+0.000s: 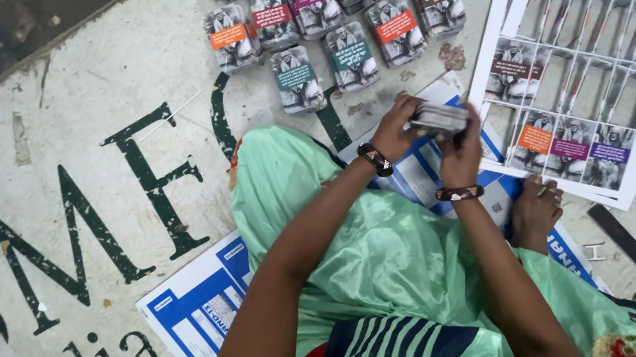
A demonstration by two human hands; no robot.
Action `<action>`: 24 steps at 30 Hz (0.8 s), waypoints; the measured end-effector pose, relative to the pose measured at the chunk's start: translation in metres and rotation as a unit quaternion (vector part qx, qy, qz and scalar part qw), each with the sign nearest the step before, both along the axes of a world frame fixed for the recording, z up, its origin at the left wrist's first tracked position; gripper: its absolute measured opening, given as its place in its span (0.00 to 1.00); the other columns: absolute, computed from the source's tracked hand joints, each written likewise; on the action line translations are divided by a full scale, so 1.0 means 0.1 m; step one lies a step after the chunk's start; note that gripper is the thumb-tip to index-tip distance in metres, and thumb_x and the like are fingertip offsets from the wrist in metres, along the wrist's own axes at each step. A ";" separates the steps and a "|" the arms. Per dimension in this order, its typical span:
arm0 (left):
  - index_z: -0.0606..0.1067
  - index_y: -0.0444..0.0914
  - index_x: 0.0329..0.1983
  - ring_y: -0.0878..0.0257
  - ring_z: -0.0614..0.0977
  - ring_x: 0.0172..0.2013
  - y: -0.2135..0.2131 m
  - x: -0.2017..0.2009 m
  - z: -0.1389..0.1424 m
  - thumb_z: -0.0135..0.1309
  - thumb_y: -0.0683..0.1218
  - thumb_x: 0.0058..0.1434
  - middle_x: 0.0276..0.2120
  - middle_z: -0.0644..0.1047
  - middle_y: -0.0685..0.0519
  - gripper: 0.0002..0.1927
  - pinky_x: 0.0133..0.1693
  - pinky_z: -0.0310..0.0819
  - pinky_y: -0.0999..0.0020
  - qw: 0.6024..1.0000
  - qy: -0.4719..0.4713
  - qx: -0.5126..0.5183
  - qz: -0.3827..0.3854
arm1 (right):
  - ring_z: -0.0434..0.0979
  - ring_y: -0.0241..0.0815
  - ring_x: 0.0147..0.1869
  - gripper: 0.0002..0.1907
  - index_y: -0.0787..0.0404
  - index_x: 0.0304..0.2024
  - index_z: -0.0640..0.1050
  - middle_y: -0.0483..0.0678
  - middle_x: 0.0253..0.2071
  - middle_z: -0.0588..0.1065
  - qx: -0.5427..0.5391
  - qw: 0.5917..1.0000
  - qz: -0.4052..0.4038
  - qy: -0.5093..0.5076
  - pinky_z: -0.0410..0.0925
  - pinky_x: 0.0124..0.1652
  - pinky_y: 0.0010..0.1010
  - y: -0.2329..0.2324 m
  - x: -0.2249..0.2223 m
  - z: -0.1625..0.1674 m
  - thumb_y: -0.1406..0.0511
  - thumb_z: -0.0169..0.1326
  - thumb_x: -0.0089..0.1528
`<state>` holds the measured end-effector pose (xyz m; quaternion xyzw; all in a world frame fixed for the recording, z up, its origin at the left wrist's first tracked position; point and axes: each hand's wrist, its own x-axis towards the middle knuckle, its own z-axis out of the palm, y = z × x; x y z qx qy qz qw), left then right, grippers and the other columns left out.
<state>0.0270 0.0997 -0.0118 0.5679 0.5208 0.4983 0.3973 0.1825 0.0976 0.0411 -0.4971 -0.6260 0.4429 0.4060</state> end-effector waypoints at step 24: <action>0.62 0.36 0.72 0.54 0.85 0.41 0.54 0.14 -0.34 0.59 0.54 0.66 0.41 0.83 0.44 0.35 0.45 0.77 0.60 0.964 -0.089 -0.157 0.193 | 0.78 0.38 0.47 0.27 0.69 0.63 0.70 0.48 0.48 0.76 -0.136 0.989 0.065 0.005 0.73 0.43 0.28 1.73 -0.52 0.59 0.74 0.62 0.62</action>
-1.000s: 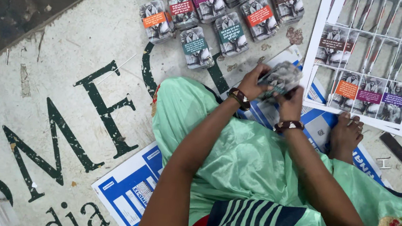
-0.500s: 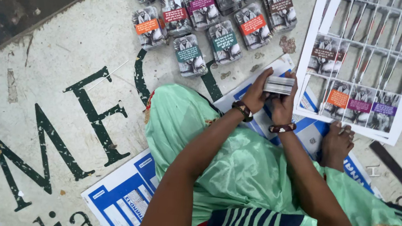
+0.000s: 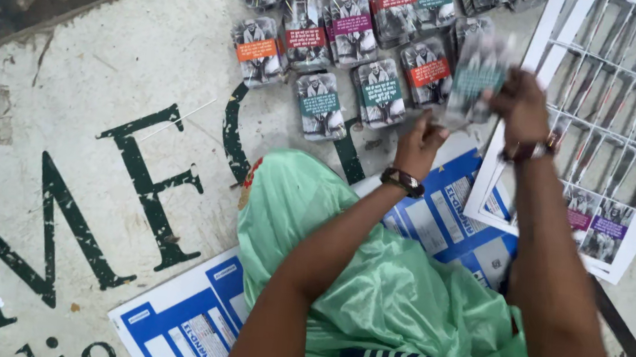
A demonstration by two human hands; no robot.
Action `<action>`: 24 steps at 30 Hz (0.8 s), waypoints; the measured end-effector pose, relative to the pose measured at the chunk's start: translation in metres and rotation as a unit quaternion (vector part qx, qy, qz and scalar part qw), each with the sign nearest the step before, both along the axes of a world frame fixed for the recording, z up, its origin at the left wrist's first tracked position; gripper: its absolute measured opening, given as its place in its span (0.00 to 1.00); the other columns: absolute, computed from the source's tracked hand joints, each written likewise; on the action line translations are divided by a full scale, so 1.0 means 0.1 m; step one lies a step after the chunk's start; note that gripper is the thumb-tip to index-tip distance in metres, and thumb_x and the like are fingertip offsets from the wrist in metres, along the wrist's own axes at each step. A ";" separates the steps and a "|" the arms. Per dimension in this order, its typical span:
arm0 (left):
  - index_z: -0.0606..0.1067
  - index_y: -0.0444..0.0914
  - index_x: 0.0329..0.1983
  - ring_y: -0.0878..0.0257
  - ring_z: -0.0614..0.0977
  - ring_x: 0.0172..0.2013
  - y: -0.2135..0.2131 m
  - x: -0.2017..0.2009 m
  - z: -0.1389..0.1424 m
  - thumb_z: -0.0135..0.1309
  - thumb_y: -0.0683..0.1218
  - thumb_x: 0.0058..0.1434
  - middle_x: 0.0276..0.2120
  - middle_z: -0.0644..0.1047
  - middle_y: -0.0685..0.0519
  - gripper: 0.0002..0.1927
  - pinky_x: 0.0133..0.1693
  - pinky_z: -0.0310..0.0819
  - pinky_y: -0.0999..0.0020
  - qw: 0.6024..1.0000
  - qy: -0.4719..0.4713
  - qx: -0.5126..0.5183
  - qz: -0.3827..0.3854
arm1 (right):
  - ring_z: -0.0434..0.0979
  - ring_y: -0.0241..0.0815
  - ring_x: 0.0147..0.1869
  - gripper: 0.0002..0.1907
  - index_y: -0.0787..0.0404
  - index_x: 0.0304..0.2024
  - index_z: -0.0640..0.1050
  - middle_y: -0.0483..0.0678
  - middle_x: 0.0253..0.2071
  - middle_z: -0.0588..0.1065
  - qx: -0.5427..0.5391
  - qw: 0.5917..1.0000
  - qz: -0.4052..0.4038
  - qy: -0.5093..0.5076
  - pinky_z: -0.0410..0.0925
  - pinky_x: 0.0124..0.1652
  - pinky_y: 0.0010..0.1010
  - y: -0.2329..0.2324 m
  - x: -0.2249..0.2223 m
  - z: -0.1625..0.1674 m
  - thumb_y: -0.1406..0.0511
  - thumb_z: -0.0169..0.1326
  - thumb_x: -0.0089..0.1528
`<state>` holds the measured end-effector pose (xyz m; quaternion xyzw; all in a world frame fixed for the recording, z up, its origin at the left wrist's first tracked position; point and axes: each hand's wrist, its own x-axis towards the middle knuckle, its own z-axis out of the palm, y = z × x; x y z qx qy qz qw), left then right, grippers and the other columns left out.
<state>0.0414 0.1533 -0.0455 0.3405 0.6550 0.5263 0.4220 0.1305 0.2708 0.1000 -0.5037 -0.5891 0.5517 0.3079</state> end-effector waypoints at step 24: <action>0.74 0.38 0.63 0.57 0.86 0.39 0.10 0.41 0.07 0.61 0.50 0.61 0.38 0.84 0.48 0.27 0.45 0.80 0.62 0.978 -0.131 -0.054 -0.153 | 0.81 0.44 0.37 0.23 0.63 0.48 0.83 0.51 0.37 0.81 0.096 0.907 0.148 -0.383 0.73 0.38 0.37 1.66 -1.62 -0.19 0.61 0.74 0.54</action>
